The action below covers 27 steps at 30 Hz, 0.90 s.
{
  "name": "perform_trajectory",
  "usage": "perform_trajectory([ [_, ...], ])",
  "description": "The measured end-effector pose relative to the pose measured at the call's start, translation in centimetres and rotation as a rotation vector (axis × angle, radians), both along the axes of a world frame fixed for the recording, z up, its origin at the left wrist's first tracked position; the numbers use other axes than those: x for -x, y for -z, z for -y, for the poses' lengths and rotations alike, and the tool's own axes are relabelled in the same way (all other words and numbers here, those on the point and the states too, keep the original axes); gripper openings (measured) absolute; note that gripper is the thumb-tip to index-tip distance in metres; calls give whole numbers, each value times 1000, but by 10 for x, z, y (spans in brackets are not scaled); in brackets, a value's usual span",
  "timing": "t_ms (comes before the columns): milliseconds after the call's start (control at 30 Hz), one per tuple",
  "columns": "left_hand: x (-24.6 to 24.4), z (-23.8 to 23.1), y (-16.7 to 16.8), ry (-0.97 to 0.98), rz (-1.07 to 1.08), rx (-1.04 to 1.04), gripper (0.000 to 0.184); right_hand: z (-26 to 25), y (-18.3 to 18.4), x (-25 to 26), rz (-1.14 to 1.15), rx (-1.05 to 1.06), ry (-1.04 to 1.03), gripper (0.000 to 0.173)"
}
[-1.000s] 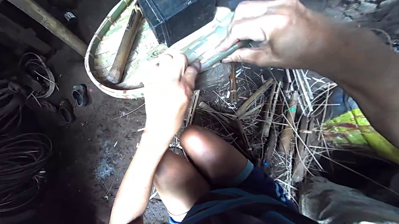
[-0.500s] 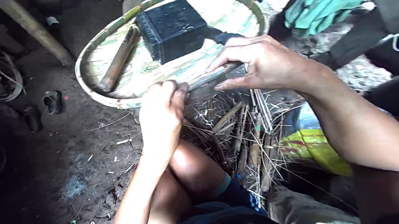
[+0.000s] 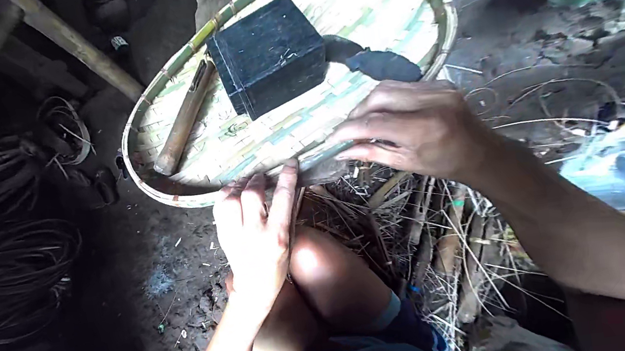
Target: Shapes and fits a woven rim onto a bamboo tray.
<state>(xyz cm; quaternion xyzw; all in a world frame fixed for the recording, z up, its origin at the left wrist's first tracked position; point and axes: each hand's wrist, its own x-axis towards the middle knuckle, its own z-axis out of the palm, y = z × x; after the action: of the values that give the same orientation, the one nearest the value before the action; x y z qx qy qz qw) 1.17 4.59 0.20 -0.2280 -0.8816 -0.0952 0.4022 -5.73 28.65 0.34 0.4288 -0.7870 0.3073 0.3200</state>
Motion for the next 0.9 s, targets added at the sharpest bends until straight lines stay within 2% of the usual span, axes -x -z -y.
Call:
perform_trajectory([
  [233, -5, -9, 14, -1, 82, -226, 23, 0, -10, -3, 25, -131, -31, 20],
  [400, -5, -5, 7, -32, 87, -146, 22, 0, -13, -2, 69, -118, -35, 21],
  [533, 1, 11, -2, 63, 114, -228, 25, -2, -4, -2, 57, -62, -52, 17],
  [733, 7, 39, -9, 192, 270, -240, 13, -10, 10, -6, 48, -74, -40, 17],
  [900, 8, 37, 6, 153, 131, -183, 17, -4, 9, -14, 36, -53, 72, 32],
])
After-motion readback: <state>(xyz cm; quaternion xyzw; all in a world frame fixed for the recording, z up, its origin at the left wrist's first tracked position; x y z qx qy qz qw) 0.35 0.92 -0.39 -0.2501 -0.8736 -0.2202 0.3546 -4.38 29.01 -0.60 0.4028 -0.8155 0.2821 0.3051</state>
